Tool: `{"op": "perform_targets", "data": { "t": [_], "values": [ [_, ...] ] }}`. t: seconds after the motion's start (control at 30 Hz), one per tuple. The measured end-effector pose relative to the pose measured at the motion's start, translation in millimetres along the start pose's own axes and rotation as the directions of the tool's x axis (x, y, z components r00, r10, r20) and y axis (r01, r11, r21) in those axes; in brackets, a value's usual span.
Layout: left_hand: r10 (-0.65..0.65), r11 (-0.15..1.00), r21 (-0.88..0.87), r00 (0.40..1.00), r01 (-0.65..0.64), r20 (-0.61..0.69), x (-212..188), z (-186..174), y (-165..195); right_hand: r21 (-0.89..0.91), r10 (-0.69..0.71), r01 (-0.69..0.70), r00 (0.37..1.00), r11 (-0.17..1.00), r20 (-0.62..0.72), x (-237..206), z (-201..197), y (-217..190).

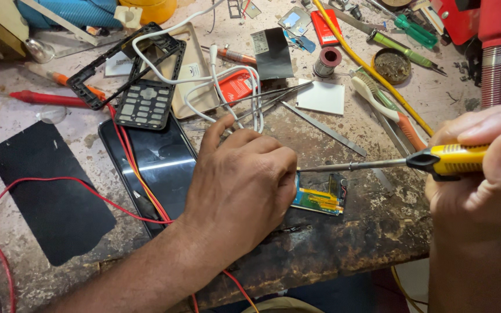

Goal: The person uses a soldering iron to apply solder to a small circuit board with a ribbon cable. They hold the board steady with one hand while applying heat and solder with the other, then briefly inspect the joint.

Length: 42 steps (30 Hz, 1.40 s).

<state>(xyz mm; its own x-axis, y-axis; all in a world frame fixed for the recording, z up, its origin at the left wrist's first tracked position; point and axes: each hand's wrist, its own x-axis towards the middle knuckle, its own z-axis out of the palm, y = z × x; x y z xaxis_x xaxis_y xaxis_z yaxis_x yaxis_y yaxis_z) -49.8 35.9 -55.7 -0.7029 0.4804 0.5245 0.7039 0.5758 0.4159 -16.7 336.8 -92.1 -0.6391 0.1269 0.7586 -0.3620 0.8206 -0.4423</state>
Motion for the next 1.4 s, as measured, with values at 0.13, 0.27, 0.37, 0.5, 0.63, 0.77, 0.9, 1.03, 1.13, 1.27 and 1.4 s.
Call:
{"op": "perform_targets", "data": {
  "t": [0.13, 0.27, 0.37, 0.5, 0.63, 0.77, 0.9, 1.03, 1.13, 1.27, 1.4],
  "values": [
    [0.006, 1.000, 0.004, 1.000, -0.006, -0.004, 0.6, 0.1, -0.1, -0.024, -0.017, 0.018, 1.000, 1.000, 0.007, 2.4, -0.3, -1.8],
    [0.004, 1.000, 0.001, 1.000, -0.004, 0.001, 0.9, 0.1, -0.1, -0.056, -0.050, 0.051, 0.999, 0.997, 0.018, 7.5, 1.6, -3.8],
    [0.006, 1.000, -0.004, 1.000, -0.006, 0.002, 0.9, -0.6, -0.9, -0.092, -0.084, 0.087, 0.996, 0.992, 0.033, 12.3, 3.1, -6.1],
    [0.006, 1.000, -0.010, 1.000, -0.006, -0.001, 1.3, -0.6, -1.1, -0.158, -0.142, 0.149, 0.988, 0.976, 0.057, 20.2, 5.1, -8.6],
    [-0.007, 1.000, -0.005, 1.000, 0.007, 0.007, 1.1, -0.9, -1.3, -0.211, -0.193, 0.206, 0.978, 0.955, 0.081, 26.5, 7.5, -9.3],
    [-0.007, 1.000, -0.015, 1.000, 0.007, 0.008, 1.1, -0.6, -1.4, -0.257, -0.230, 0.248, 0.968, 0.934, 0.097, 29.0, 7.7, -9.0],
    [-0.005, 1.000, -0.012, 1.000, 0.005, 0.010, 0.9, -0.7, -1.6, -0.281, -0.255, 0.274, 0.961, 0.920, 0.105, 29.9, 7.7, -8.0],
    [-0.011, 1.000, -0.016, 1.000, 0.011, 0.013, 1.1, -0.8, -1.8, -0.307, -0.274, 0.297, 0.955, 0.904, 0.115, 29.4, 7.0, -7.8],
    [-0.009, 1.000, -0.017, 1.000, 0.009, 0.020, 1.0, -1.2, -1.5, -0.320, -0.285, 0.309, 0.951, 0.896, 0.121, 29.1, 6.9, -8.0],
    [-0.006, 1.000, -0.015, 1.000, 0.007, 0.025, 1.2, -1.5, -1.3, -0.336, -0.302, 0.328, 0.945, 0.883, 0.129, 28.8, 6.8, -9.0],
    [-0.006, 1.000, -0.013, 1.000, 0.006, 0.024, 1.0, -1.8, -1.5, -0.353, -0.317, 0.346, 0.938, 0.870, 0.137, 28.6, 6.2, -10.5]
  ]
}}
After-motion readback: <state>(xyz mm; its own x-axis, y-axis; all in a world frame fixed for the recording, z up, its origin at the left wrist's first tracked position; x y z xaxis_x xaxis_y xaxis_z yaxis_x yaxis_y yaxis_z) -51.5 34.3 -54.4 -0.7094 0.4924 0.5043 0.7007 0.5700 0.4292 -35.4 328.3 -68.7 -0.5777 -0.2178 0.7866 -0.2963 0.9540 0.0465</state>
